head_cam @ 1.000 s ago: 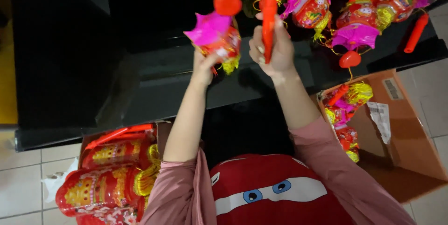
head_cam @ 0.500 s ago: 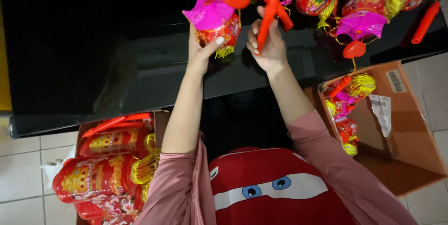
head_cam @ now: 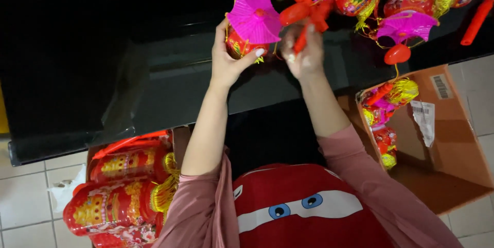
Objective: Assembling decorative lanterns by attaching plastic handles and internal components.
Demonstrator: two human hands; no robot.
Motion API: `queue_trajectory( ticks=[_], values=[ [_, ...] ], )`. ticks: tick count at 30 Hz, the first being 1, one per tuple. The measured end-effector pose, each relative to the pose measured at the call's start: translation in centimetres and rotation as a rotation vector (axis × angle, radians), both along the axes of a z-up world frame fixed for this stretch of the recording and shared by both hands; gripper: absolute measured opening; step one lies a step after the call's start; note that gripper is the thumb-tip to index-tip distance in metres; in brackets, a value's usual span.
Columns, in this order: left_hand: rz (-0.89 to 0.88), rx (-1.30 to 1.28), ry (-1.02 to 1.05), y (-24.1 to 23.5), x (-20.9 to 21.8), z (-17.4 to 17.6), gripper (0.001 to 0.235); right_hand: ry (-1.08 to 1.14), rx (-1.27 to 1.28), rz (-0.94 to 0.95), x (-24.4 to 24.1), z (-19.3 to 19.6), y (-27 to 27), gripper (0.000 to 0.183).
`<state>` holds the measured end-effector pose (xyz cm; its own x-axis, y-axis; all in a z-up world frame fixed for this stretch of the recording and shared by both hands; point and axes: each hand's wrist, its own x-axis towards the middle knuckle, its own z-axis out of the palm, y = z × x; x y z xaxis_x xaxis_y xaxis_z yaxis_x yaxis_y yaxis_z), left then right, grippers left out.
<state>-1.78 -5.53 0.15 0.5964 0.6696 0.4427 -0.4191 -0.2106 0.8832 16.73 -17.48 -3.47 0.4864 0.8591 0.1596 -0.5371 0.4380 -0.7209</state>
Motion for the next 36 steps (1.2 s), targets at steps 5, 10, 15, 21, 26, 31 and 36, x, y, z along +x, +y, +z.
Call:
queue_trajectory(
  ticks=[5, 10, 15, 21, 26, 31, 36],
  values=[
    [0.23, 0.051, 0.246, 0.0, -0.4, 0.3, 0.099, -0.168, 0.126, -0.25, 2.1, 4.6, -0.5, 0.036],
    [0.257, 0.138, 0.308, -0.3, -0.3, 1.2, 0.102, -0.387, 0.185, -0.212, 3.0, 9.2, -0.1, 0.03],
    [0.162, -0.007, 0.114, 0.2, -0.3, 0.1, 0.091, -0.398, 0.089, -0.188, 1.2, 11.9, 0.7, 0.05],
    [0.026, -0.471, -0.003, 1.1, 0.3, -2.0, 0.069, -0.077, -0.069, -0.046, -0.7, 8.9, 1.1, 0.056],
    [-0.103, -0.493, -0.104, 1.2, 0.2, -2.6, 0.061, 0.044, -0.195, -0.023, -1.6, 7.4, 0.5, 0.064],
    [-0.101, -0.367, -0.128, 0.8, 0.2, -2.0, 0.069, -0.245, -0.121, -0.072, -2.0, 5.4, -0.3, 0.043],
    [-0.095, -0.209, -0.111, -0.2, 0.0, 0.1, 0.075, -0.548, -0.254, -0.158, -3.7, 5.8, 0.0, 0.036]
  ],
)
